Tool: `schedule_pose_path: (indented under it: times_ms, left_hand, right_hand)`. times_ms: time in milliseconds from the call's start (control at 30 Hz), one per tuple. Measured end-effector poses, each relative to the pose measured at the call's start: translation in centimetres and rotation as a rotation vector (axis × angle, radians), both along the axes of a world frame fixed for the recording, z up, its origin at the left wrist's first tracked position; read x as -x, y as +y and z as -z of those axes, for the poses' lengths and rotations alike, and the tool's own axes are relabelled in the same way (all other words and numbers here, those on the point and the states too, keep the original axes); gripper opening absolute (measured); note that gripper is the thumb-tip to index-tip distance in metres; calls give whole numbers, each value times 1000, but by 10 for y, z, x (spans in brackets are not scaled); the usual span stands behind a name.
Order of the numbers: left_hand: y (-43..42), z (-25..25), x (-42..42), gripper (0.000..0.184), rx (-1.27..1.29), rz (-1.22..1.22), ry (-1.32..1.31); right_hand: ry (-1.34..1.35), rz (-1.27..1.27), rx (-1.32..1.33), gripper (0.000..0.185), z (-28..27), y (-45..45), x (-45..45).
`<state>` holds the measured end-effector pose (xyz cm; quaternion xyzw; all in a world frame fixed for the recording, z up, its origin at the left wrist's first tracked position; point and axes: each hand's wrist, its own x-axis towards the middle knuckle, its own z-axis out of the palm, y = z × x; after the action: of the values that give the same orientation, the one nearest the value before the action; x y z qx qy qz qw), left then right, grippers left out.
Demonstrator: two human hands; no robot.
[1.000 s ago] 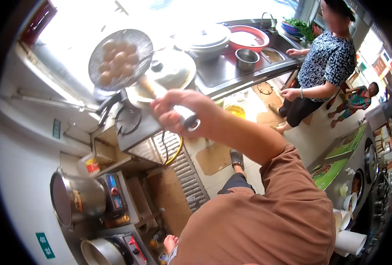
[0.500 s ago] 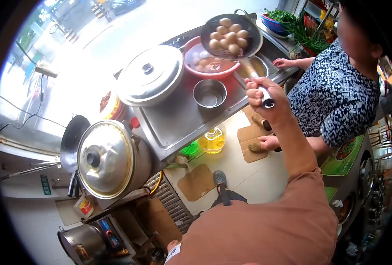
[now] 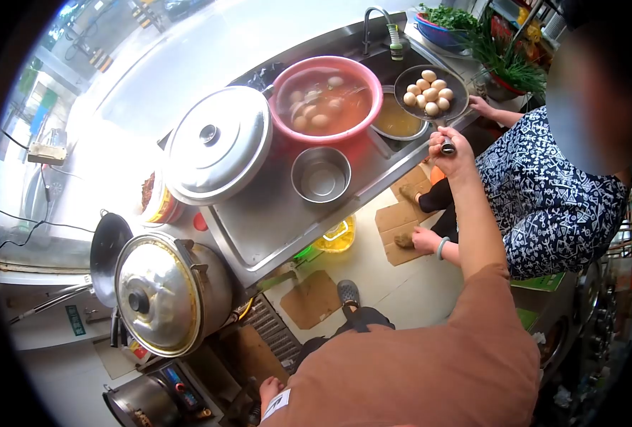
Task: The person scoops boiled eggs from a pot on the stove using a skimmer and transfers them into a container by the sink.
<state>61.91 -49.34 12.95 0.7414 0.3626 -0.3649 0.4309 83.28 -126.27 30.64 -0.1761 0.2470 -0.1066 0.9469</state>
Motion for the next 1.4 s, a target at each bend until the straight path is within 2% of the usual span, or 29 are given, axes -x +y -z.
schedule_pose_path:
  times_ms: [100, 133, 167, 267, 400, 467, 667, 733, 800, 833, 900, 933, 1033, 1100, 1133, 1300, 1367, 1400]
  left_hand:
    - [-8, -11, 0, 37, -75, -10, 12]
    - [-1, -12, 4, 37, -86, -50, 22]
    - [22, 6, 12, 38, 8, -90, 47]
    - [31, -1, 26, 37, -90, -95, 63]
    - [33, 1, 53, 39, -187, -157, 11]
    - [31, 1, 60, 41, -249, -88, 3]
    - [13, -3, 64, 41, -250, -67, -1]
    - [14, 3, 67, 40, -263, -33, -16]
    - [14, 7, 66, 39, -268, 17, -34]
    - [11, 7, 64, 39, -220, 22, 24]
    - [42, 45, 71, 36, -294, 194, -60]
    - [40, 50, 60, 36, -294, 248, -63]
    - [23, 69, 23, 35, -239, 325, -50]
    - [13, 75, 2, 35, -190, 339, -48]
    - [9, 76, -7, 34, -168, 333, -53]
    - [-3, 69, -27, 33, -79, 284, -108]
    - [6, 69, -22, 32, -57, 263, -128]
    - [15, 68, -16, 32, -47, 245, -139]
  right_hand:
    - [-54, -6, -186, 13, 44, -29, -21]
    - [-53, -15, -190, 13, 54, -34, -30]
    - [-24, 13, -192, 16, 63, -38, -39]
    - [67, 61, -192, 18, 92, -50, -65]
    - [232, 87, -131, 18, 112, -61, -89]
    - [363, 79, 31, 17, 117, -65, -96]
    - [579, 85, 201, 8, 122, -76, -107]
    - [714, 120, 537, 3, 123, -70, -104]
    - [761, 203, 833, 12, 126, -64, -102]
    - [743, 227, 897, 9, 122, -57, -101]
    - [821, 245, 1019, 15, 118, -46, -94]
    - [859, 405, 1259, 17, 178, -71, -108]
    - [822, 527, 1113, 24, 121, -29, -93]
    - [725, 595, 1022, 33, 90, -4, -83]
    - [607, 561, 874, 33, 51, 22, -68]
    - [361, 705, 1064, 28, 29, 95, -43]
    - [238, 691, 1029, 24, 4, 137, -20]
    - [143, 631, 911, 22, -35, 169, 4]
